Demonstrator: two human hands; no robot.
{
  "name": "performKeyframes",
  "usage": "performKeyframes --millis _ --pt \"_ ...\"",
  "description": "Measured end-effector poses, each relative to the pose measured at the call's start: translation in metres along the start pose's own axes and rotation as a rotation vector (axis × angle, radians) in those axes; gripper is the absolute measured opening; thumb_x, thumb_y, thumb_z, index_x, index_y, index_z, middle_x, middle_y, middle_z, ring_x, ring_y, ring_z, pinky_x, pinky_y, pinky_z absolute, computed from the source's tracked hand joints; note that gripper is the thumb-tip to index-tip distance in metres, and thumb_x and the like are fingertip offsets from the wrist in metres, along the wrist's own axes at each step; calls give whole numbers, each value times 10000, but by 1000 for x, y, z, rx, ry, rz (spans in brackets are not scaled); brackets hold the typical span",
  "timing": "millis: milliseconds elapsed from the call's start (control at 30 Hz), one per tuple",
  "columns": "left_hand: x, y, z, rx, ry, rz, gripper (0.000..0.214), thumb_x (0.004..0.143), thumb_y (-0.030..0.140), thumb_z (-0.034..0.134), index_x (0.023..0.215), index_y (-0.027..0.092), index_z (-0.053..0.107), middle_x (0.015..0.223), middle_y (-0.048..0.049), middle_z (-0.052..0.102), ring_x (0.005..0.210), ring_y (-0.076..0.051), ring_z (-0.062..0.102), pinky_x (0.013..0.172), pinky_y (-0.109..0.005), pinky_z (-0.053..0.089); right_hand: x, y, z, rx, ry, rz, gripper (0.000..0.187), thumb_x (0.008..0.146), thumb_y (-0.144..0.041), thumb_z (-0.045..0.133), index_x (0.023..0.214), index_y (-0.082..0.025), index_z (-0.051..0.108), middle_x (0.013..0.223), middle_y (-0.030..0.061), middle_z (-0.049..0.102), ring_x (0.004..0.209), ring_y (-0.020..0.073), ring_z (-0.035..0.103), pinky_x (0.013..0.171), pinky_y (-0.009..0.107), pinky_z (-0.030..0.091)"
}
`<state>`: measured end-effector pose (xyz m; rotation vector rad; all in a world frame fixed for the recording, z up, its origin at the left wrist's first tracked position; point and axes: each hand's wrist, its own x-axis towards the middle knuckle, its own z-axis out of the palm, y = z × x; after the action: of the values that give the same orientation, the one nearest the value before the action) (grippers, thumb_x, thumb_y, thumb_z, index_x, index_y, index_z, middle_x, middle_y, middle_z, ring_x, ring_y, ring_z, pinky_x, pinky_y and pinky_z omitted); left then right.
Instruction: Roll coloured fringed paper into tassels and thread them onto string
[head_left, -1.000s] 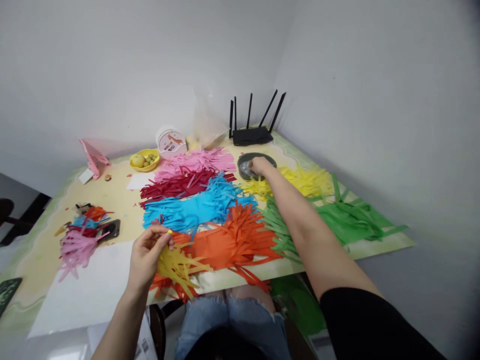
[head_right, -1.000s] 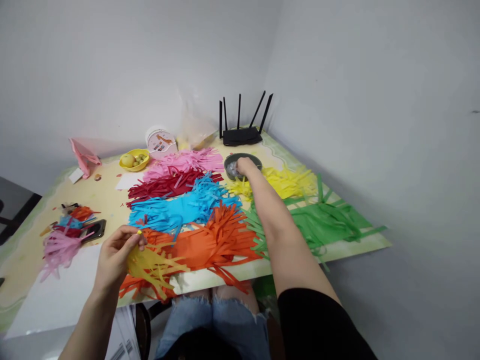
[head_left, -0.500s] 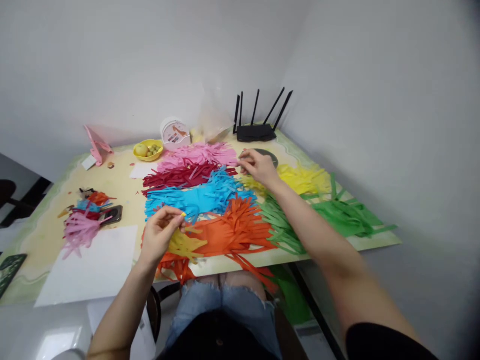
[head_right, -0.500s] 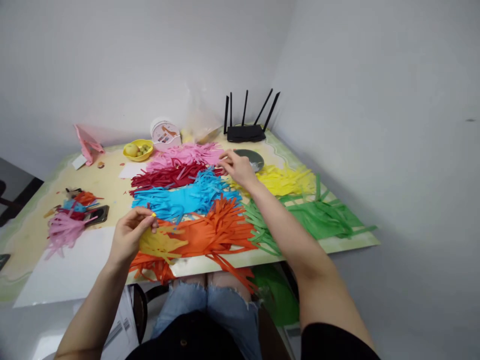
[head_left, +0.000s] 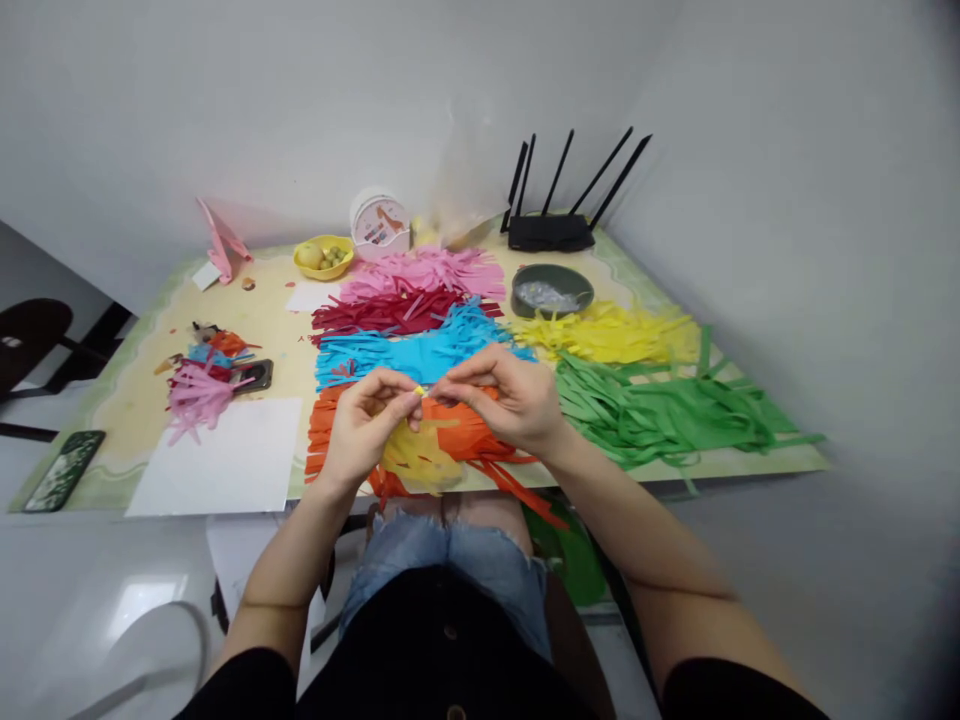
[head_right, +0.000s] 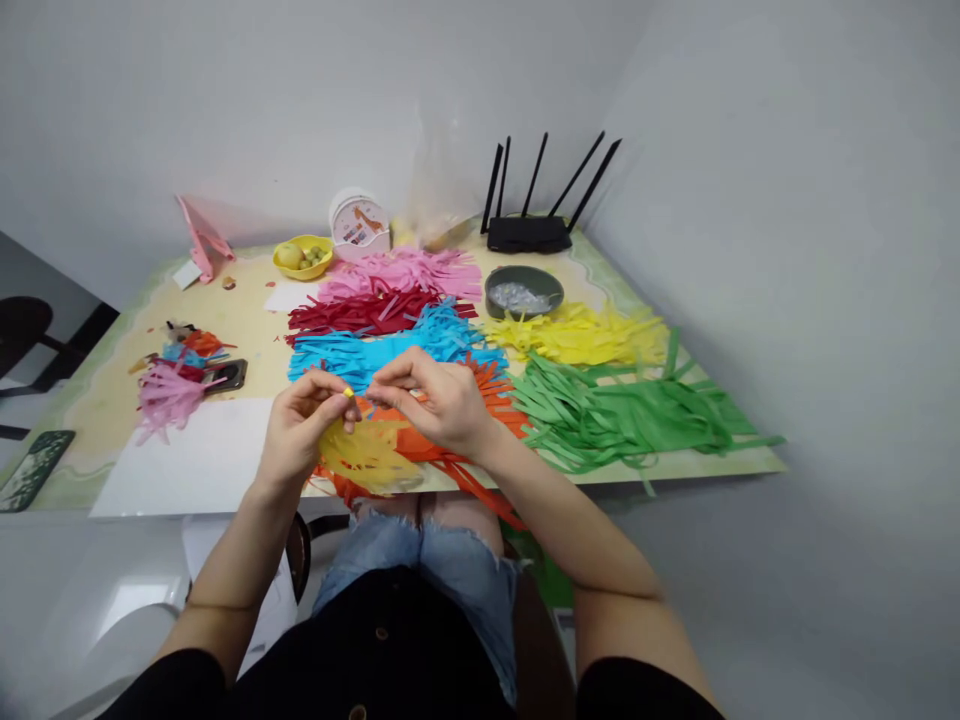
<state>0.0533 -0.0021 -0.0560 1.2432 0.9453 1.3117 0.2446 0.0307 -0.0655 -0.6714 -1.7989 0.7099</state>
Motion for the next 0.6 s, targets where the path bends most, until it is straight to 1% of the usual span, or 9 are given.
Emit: performKeyframes --millis 133,233,300,367,433,500,600 --pt "-8 -1 -1 -47 -5 7 270 784 399 801 829 166 672 615 12 634 527 -96 568 589 -240 473 -1 -16 8 -28 -28 -40 112 924 -307 674 938 -205 629 862 38 765 738 157 761 658 236 602" --pt "-12 -1 -3 -103 -1 7 291 798 426 787 894 167 695 584 31 585 510 -84 519 591 -242 464 0 -25 11 2 -103 10 129 941 -323 650 998 -221 596 864 24 777 741 154 761 690 243 592" --pt "-14 0 -4 -126 -34 -17 337 784 451 795 927 158 711 585 30 577 509 -80 497 572 -234 442 2 -31 11 21 -165 49 157 945 -335 647 1023 -227 564 801 3 778 699 150 753 663 238 578" --pt "-15 1 -6 -145 -82 -38 358 763 452 814 917 145 716 596 22 590 514 -73 491 554 -218 412 3 -34 11 29 -212 59 159 940 -334 656 991 -221 556 757 -9 773 656 144 744 613 220 558" --pt "-15 1 -9 -161 -120 -58 354 752 440 828 886 134 712 595 18 597 510 -65 482 550 -208 394 3 -35 11 19 -223 26 139 937 -317 661 955 -206 581 789 3 777 664 140 746 594 206 548" --pt "-16 0 -11 -182 -141 -77 339 755 429 830 866 132 709 582 21 592 497 -58 467 558 -208 394 2 -36 11 -35 -216 -24 105 939 -288 657 962 -192 623 852 19 783 703 138 754 620 203 558" --pt "-17 -3 -12 -233 -145 -89 307 767 405 827 860 136 713 567 29 582 482 -51 455 566 -209 402 0 -37 13 -160 -178 -144 71 941 -240 651 977 -181 666 880 25 782 699 128 745 647 203 571"
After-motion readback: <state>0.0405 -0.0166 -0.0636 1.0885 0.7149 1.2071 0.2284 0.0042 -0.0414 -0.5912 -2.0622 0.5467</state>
